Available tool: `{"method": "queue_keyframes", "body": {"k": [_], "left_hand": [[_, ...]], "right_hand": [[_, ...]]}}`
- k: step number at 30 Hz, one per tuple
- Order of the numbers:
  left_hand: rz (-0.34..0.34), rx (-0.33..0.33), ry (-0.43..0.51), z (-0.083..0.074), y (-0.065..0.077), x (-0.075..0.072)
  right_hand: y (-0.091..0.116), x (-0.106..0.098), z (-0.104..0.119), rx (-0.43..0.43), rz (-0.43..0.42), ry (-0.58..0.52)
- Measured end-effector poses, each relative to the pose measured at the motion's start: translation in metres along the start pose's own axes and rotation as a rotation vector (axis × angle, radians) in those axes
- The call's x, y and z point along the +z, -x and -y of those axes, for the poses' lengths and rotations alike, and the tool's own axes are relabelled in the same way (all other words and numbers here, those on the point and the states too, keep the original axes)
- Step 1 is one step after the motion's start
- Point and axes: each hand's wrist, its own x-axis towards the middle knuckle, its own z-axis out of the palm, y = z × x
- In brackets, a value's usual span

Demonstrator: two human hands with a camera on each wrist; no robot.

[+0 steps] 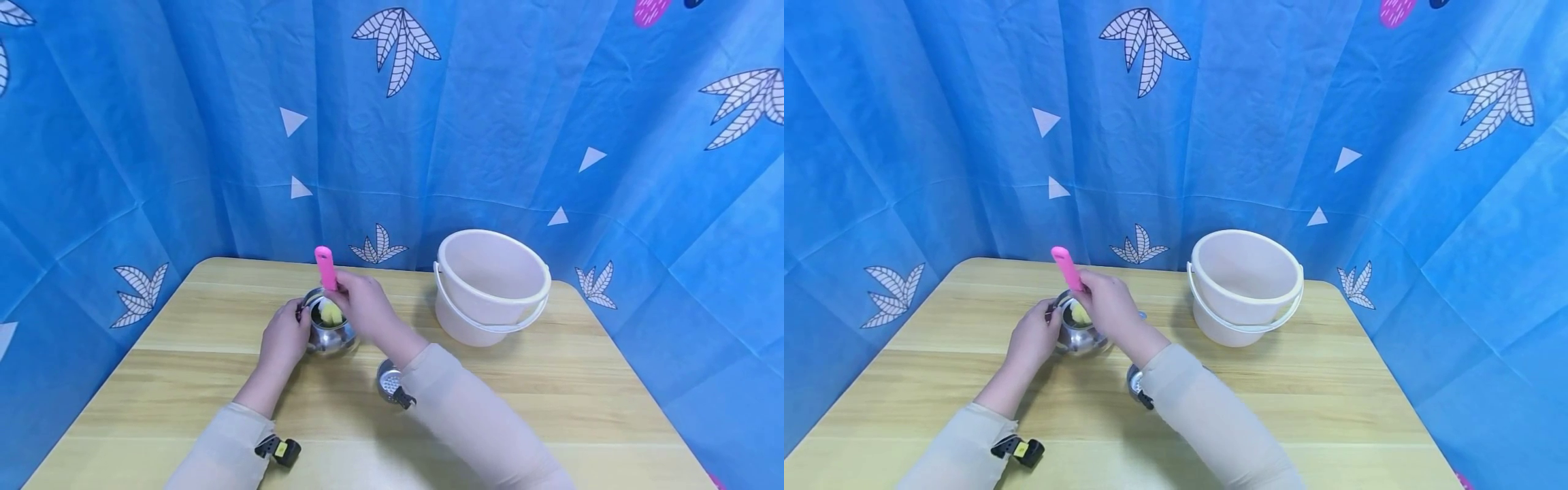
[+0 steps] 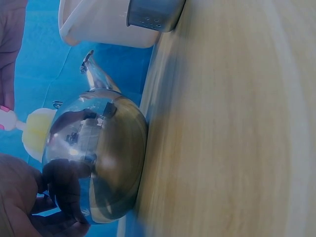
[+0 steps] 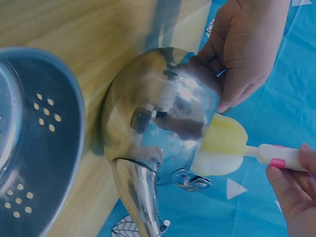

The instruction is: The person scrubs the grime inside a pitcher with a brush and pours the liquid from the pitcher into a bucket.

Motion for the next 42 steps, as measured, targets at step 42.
{"method": "queue_keyframes", "body": {"k": [42], "left_hand": [[-0.040,0.024,-0.013,0.000,0.002,0.002]], "right_hand": [[-0.048,-0.016,0.013,0.133,0.262,-0.016]]}}
